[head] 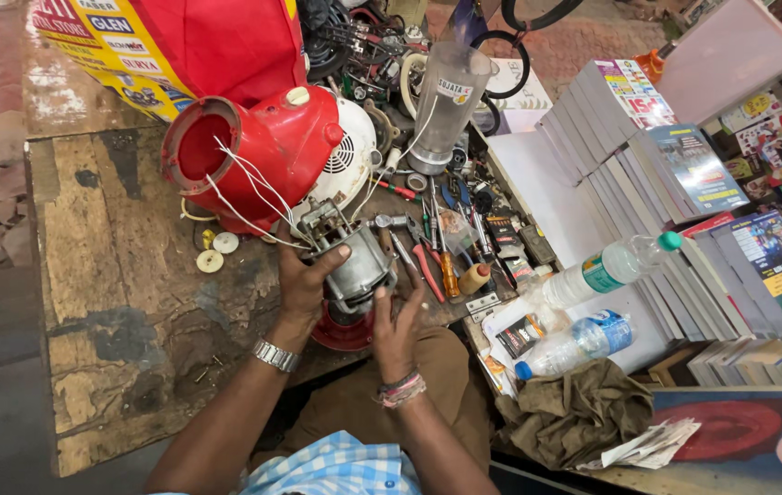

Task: The person disassembles a small electric motor, applies lubricant to internal components, and reassembles the unit. They handle the motor housing, rotor, and wires, using a screwdriver and a small bottle of lubricant.

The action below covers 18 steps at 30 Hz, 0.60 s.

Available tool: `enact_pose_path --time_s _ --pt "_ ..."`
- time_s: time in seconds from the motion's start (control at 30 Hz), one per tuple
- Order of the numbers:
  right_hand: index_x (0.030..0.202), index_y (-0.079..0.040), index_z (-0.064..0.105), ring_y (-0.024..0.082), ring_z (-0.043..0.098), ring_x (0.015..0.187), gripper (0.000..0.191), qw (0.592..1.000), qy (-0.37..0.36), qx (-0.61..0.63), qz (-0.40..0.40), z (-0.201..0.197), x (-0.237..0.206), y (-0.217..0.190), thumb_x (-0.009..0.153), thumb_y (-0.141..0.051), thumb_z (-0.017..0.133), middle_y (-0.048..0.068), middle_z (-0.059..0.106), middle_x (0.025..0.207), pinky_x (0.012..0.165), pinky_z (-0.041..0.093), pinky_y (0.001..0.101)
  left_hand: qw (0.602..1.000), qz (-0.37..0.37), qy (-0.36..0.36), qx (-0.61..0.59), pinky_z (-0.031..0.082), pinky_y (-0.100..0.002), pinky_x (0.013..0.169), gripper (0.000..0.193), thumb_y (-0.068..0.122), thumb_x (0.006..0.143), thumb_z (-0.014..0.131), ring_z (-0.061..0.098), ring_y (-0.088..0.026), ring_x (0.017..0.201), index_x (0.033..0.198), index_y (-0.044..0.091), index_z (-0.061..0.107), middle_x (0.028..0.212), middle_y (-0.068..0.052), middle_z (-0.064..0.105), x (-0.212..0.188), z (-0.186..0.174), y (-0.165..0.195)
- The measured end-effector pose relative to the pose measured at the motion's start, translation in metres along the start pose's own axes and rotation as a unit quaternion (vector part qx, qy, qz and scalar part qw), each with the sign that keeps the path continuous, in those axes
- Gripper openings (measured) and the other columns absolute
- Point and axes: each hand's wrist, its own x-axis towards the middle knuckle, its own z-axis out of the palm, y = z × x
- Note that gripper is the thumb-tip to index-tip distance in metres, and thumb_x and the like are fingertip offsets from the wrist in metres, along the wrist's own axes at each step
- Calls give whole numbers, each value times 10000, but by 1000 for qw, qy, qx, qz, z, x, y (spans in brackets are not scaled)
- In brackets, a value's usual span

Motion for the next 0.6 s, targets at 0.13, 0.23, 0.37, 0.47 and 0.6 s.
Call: enact_pose_path --time_s 0.13,0.23,0.37,0.47,0.6 --pt "1473 36 309 377 514 1301 904 997 -1 4 -81 1 -1 -2 802 -279 828 276 508 1378 1103 414 462 1000 -6 1 -15 499 -404 1078 893 150 727 867 589 -245 1222 1480 27 403 1333 -118 585 0 1 -1" --pt "1525 17 270 329 545 1341 879 985 -50 164 24 3 0 -3 868 -249 790 242 534 1440 1137 420 427 1000 -17 2 -23 487 -397 1094 920 147 719 865 582 -244 1249 1494 38 380 1363 -118 580 -3 2 -1" --pt "1525 15 274 298 551 1337 903 971 -55 231 0 6 3 1 860 -256 821 228 535 1441 1140 436 407 1000 -18 4 -9 491 -403 1093 924 153 714 865 590 -259 1249 1495 17 389 1361 -133 587 -2 2 3" --pt "1493 18 312 277 547 1316 874 960 -45 275 -10 8 4 6 842 -233 837 204 533 1418 1122 441 395 1000 -4 -10 -7 490 -401 1107 888 182 743 857 595 -259 1260 1496 1 422 1369 -135 598 -4 3 5" --pt "1392 32 460 239 610 1174 736 956 -62 285 28 8 1 12 829 -234 851 167 603 1281 1037 508 370 1000 -9 -17 5 496 -402 1085 894 208 735 851 598 -251 1239 1489 24 408 1347 -123 595 -7 3 7"
